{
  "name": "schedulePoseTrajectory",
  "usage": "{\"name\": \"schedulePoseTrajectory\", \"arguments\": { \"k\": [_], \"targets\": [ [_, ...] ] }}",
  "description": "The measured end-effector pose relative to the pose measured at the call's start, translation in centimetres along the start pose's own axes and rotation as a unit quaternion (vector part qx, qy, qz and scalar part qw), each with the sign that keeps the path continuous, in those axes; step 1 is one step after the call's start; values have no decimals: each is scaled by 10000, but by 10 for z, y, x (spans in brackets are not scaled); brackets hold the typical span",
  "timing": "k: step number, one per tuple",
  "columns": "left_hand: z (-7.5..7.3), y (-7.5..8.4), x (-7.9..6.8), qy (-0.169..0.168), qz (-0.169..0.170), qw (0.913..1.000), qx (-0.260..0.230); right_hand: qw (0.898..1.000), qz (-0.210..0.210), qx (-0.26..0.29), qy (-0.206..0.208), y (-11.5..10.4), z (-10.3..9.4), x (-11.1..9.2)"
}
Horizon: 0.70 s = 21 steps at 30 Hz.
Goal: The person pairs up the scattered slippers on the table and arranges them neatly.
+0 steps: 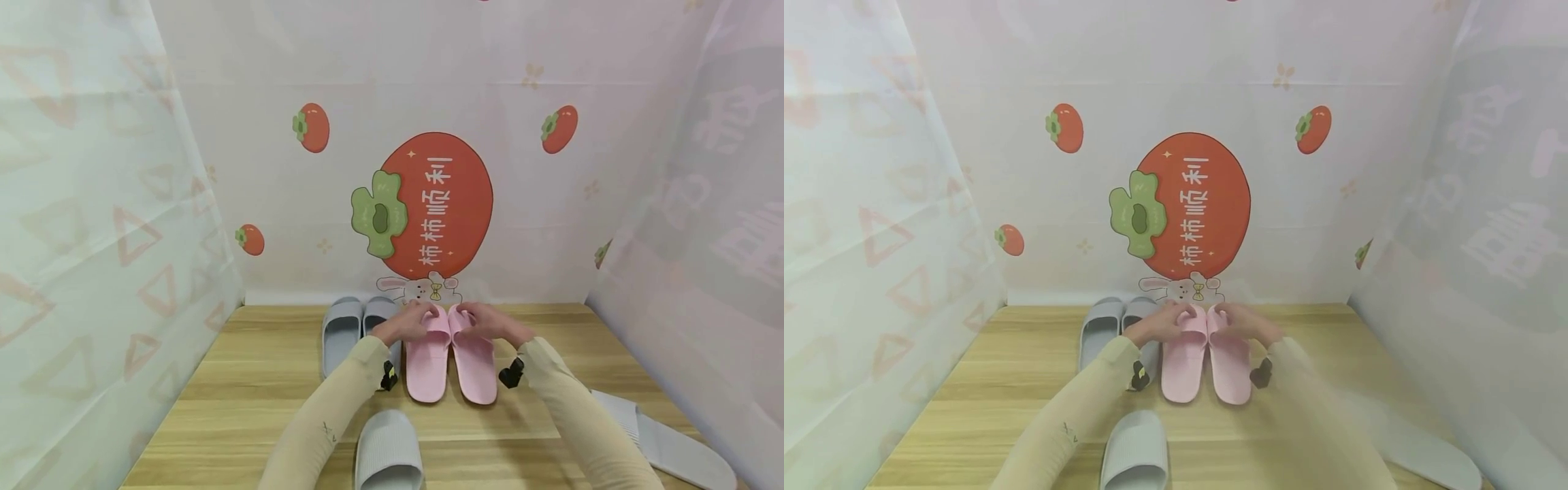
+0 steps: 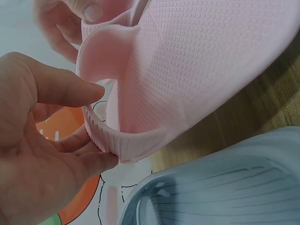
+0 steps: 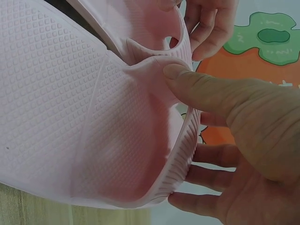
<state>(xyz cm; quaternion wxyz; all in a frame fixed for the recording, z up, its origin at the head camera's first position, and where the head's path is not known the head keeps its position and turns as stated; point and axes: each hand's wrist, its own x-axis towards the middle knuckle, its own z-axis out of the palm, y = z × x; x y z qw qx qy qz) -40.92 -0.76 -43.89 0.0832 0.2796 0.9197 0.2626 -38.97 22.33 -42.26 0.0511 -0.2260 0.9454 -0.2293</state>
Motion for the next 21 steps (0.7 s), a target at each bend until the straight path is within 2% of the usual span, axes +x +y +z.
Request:
{"name": "schedulePoseTrajectory", "arguments": {
  "k": [8, 21],
  "targets": [
    [0, -1, -2, 22, -146, 9998, -146, 9998, 198, -41, -84, 6, 4, 10],
    [1, -8, 4, 110, -55, 9999, -21, 9990, 422, 41, -103, 10, 7, 17]
  ]
}}
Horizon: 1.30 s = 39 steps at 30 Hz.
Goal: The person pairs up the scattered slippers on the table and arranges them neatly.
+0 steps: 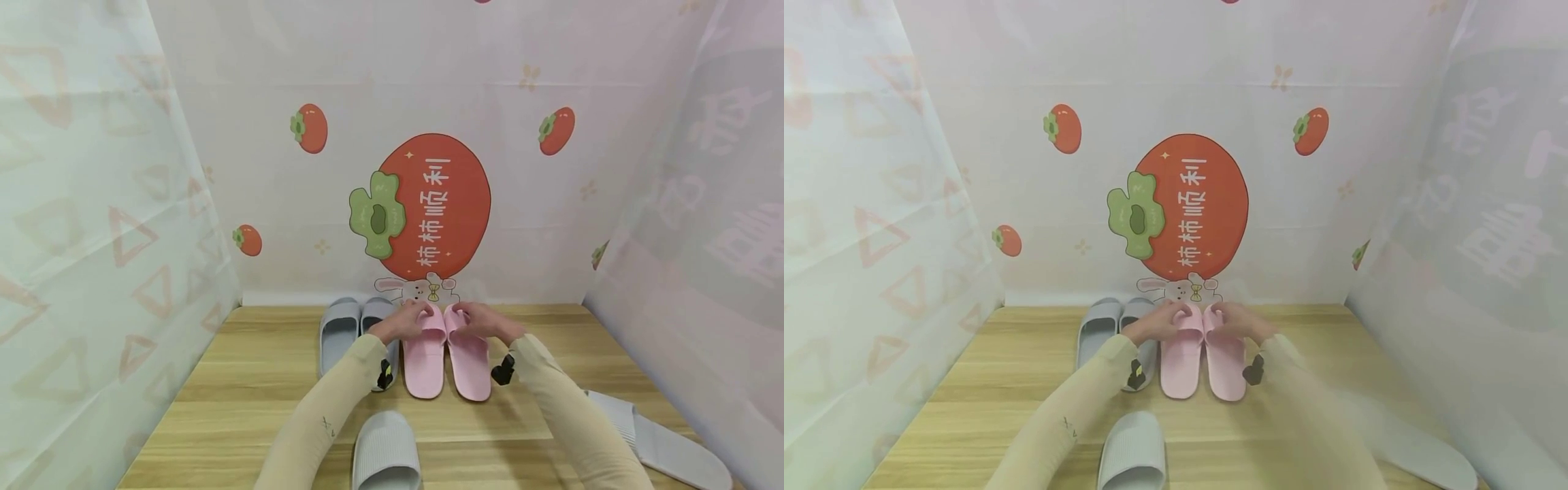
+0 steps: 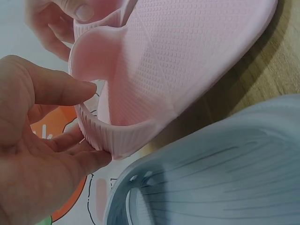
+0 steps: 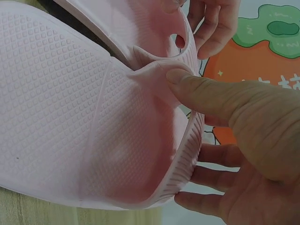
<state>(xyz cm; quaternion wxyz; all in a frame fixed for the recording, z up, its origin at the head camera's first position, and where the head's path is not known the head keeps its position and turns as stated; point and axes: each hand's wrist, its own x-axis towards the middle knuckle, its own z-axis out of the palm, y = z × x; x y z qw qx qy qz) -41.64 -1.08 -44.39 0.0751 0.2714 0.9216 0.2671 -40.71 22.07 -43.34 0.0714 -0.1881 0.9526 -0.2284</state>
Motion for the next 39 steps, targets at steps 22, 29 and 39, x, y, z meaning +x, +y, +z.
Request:
{"name": "schedulePoseTrajectory", "arguments": {
  "k": [22, 29, 39],
  "targets": [
    [4, -12, 15, 48, -87, 9999, 58, 9998, 183, 98, -29, 1, 2, 10],
    [5, -14, 16, 105, 11, 9999, -24, 9997, 164, 154, -130, 3, 3, 14],
    [8, -12, 20, 120, -196, 9997, -85, 9995, 252, -30, -198, 6, 0, 22]
  ]
}}
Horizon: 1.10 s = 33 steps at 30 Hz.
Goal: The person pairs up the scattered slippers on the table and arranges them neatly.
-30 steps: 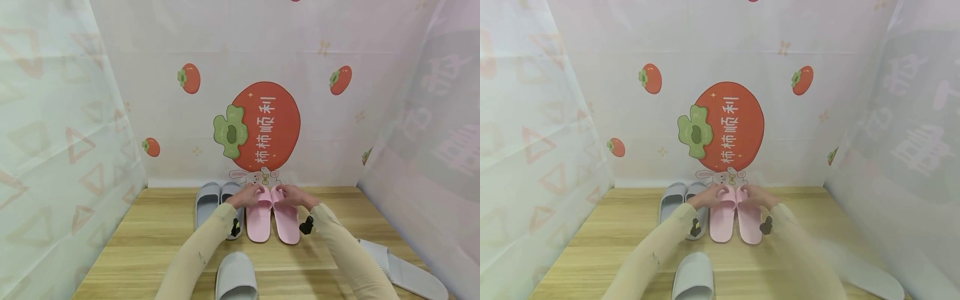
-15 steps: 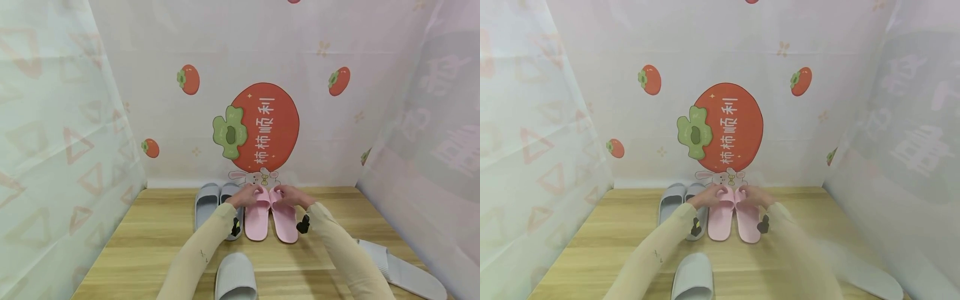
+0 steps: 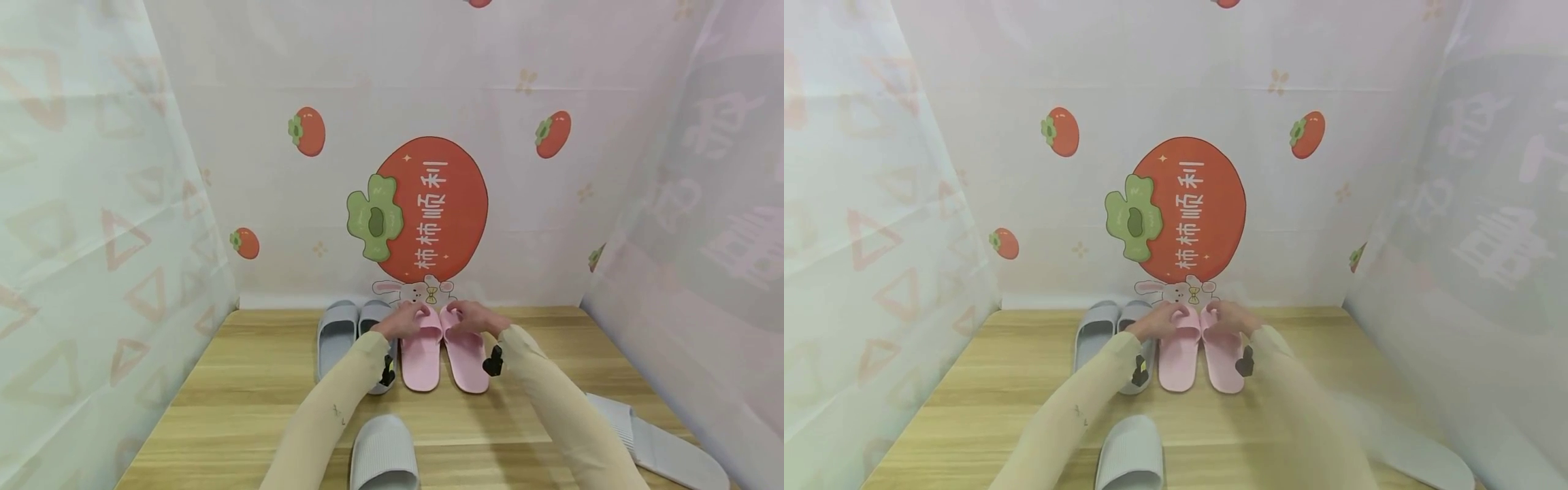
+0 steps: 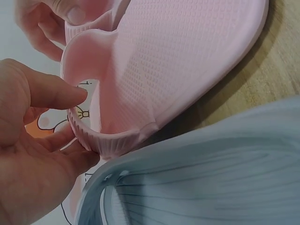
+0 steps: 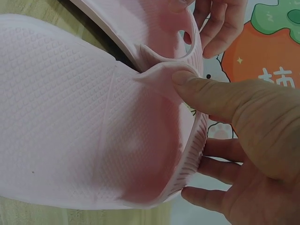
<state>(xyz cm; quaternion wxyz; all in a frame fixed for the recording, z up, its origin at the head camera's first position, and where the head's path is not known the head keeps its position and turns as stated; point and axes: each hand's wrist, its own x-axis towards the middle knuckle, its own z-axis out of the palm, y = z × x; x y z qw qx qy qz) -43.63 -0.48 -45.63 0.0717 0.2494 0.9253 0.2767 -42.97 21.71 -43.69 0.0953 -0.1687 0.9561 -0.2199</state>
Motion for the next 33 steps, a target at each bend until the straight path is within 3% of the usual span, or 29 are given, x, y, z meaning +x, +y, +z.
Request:
{"name": "schedulePoseTrajectory", "arguments": {
  "k": [14, 24, 33],
  "targets": [
    [2, 0, 4, -75, -257, 9994, -239, 9997, 143, -64, -166, 1, 0, 10],
    [7, 1, 15, -117, -515, 9980, -357, 9991, 354, -124, -219, 3, -2, 15],
    [9, 0, 16, -150, -703, 9972, -219, 9989, 306, -197, -296, 6, -1, 22]
  ]
}}
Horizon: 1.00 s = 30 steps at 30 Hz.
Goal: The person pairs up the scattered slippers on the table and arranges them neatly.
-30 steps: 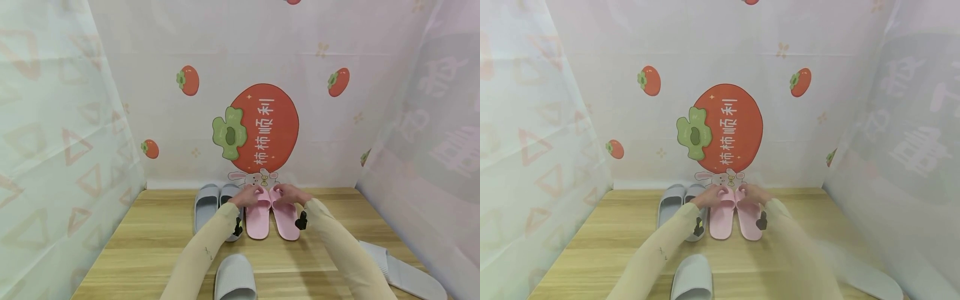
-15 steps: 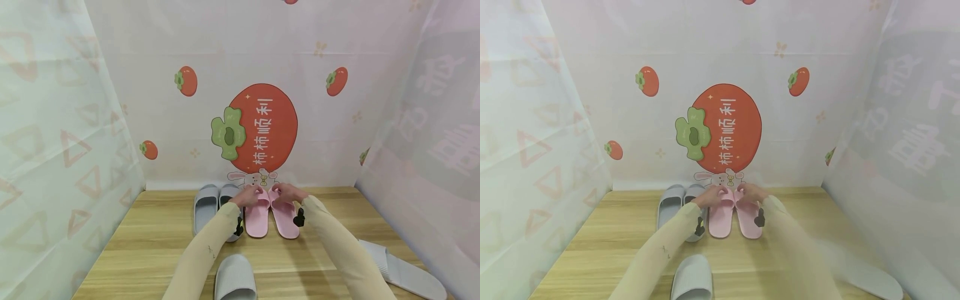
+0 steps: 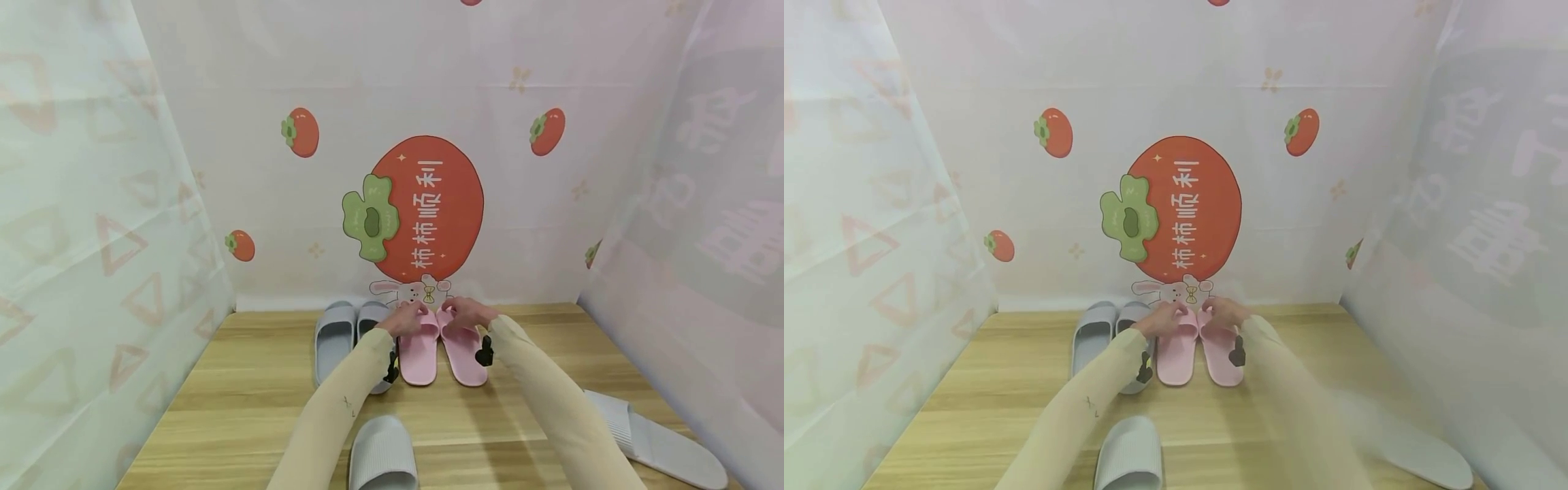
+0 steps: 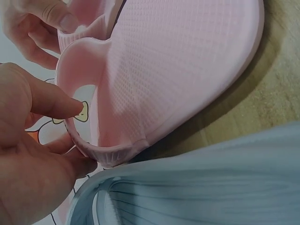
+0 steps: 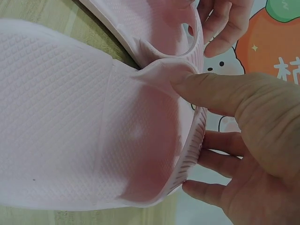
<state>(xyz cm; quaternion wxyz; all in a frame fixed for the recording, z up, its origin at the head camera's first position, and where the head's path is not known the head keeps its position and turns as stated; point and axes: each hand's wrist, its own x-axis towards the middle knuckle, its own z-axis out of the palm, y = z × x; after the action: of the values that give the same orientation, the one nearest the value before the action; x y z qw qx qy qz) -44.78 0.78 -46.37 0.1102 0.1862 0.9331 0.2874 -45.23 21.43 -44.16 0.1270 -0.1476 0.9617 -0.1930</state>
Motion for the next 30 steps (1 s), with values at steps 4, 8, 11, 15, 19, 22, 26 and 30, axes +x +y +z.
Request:
{"name": "schedulePoseTrajectory", "arguments": {
  "k": [4, 8, 11, 15, 19, 22, 26, 30],
  "targets": [
    [1, -2, 2, -5, 24, 9999, 123, 10000, -52, -24, 36, -1, 1, 2],
    [1, -5, 5, -36, -127, 9998, 161, 9999, -77, -53, 61, -3, 1, 6],
    [0, -6, 7, -46, -190, 9997, 161, 9999, -59, -104, 31, -4, 1, 8],
    [-1, -4, 9, -11, -111, 9998, 158, 9998, -32, -174, 31, -6, -2, 9],
    [-2, -4, 10, 49, -99, 9999, 51, 9999, -65, -152, 50, -7, -3, 10],
    [-2, -4, 9, 34, -149, 9999, 9, 9999, -83, -142, 38, -7, -3, 11],
    [-2, -4, 10, -32, -165, 9999, 17, 9999, -14, -114, 17, -7, -2, 11],
    [-1, -5, 9, -124, -194, 9997, 13, 9999, 55, -91, -11, -5, 0, 10]
  ]
}}
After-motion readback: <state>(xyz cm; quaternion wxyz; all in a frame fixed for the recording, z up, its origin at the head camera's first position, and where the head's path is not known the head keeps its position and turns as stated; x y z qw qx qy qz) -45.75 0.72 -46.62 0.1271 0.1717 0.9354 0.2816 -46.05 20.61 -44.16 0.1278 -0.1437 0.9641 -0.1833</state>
